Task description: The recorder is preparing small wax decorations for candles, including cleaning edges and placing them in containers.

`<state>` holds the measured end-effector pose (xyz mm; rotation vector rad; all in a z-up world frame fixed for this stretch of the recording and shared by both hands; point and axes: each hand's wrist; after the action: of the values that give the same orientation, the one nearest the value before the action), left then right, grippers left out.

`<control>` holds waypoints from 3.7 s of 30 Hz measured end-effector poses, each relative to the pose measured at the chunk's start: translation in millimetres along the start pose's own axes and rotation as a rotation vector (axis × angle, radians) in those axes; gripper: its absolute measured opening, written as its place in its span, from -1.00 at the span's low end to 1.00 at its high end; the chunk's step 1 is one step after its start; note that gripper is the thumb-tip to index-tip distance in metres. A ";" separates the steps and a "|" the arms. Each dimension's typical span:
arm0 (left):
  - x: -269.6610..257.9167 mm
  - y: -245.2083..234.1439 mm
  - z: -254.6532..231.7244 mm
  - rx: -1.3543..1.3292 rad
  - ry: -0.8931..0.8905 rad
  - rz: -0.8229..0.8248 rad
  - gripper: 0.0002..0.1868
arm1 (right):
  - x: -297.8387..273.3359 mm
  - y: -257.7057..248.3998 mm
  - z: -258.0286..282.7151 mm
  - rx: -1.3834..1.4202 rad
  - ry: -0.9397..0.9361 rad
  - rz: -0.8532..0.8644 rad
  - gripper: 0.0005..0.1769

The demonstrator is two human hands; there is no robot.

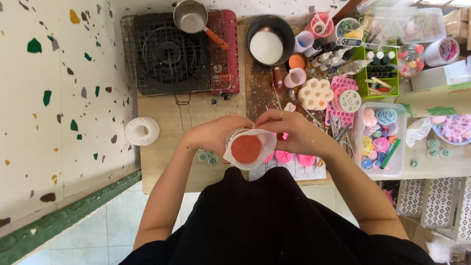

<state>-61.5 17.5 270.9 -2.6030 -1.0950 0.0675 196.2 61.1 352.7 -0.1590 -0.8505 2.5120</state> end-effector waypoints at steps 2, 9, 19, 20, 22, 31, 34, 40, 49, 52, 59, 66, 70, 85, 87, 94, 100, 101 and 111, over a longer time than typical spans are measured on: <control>-0.9 1.5 -2.4 -0.011 0.036 -0.009 -0.04 | -14.7 13.4 1.7 -0.084 -0.006 -0.082 -0.57; -3.5 25.1 50.5 0.099 -0.016 -0.153 -0.06 | -66.9 18.0 18.3 -0.158 0.029 -0.452 -0.60; 1.2 133.8 261.3 0.269 -0.648 -0.991 0.01 | -183.8 59.7 -3.8 -0.252 0.407 -0.854 -0.73; -0.4 136.1 266.5 0.312 -0.641 -1.017 0.03 | -197.4 66.1 -12.5 -0.234 0.525 -0.910 -0.75; -1.7 139.5 271.5 0.346 -0.630 -1.034 0.06 | -223.0 78.1 -33.9 -0.223 0.655 -0.966 -0.78; -2.0 134.5 261.6 0.460 -0.619 -0.957 0.07 | -293.1 120.0 -156.1 -0.401 0.817 -1.024 -0.75; -2.5 140.9 249.5 0.494 -0.590 -0.933 0.20 | -299.6 125.1 -182.5 -0.323 0.801 -1.041 -0.77; -15.7 181.3 213.9 0.482 -0.537 -1.025 -0.09 | -299.5 122.0 -207.7 -0.440 0.775 -0.958 -0.80; -43.6 199.4 127.3 0.277 -0.503 -1.033 -0.39 | -289.1 112.2 -218.9 -0.502 0.723 -0.861 -0.85; -50.1 199.3 117.3 0.238 -0.533 -1.037 -0.41 | -288.3 111.1 -220.6 -0.537 0.678 -0.865 -0.83; -59.3 199.3 114.8 0.197 -0.610 -1.054 -0.46 | -290.0 109.0 -218.3 -0.531 0.712 -0.825 -0.82; -58.7 199.6 111.6 0.172 -0.587 -1.064 -0.50 | -292.4 107.1 -216.5 -0.545 0.697 -0.808 -0.80; -59.5 200.4 111.5 0.169 -0.578 -1.070 -0.50 | -290.1 106.1 -209.0 -0.557 0.686 -0.808 -0.81; -59.0 202.0 105.0 0.127 -0.596 -1.065 -0.54 | -289.9 103.2 -200.7 -0.567 0.672 -0.809 -0.84; -59.0 202.4 104.5 0.120 -0.613 -1.059 -0.53 | -290.4 103.3 -199.8 -0.548 0.686 -0.805 -0.84; -59.4 203.5 103.8 0.100 -0.618 -1.054 -0.54 | -290.3 102.8 -198.4 -0.559 0.651 -0.809 -0.82; -60.1 204.0 106.4 0.115 -0.601 -1.060 -0.54 | -290.4 101.9 -199.8 -0.569 0.659 -0.802 -0.83; -60.4 204.1 106.0 0.111 -0.601 -1.061 -0.54 | -290.0 101.6 -198.7 -0.567 0.652 -0.804 -0.83; -61.6 204.6 106.0 0.122 -0.607 -1.056 -0.54 | -290.0 103.3 -194.0 -0.485 0.706 -0.883 -0.83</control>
<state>18.7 -131.8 103.1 -1.6090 -2.4109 0.6632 458.7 -43.3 123.3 -0.6260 -0.9189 1.2646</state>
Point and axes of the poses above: each hand's wrist, its own x-axis towards the middle knuckle, its own y-axis out of the palm, z = x × y, and after that the axes turned 4 degrees about -x, right-handed
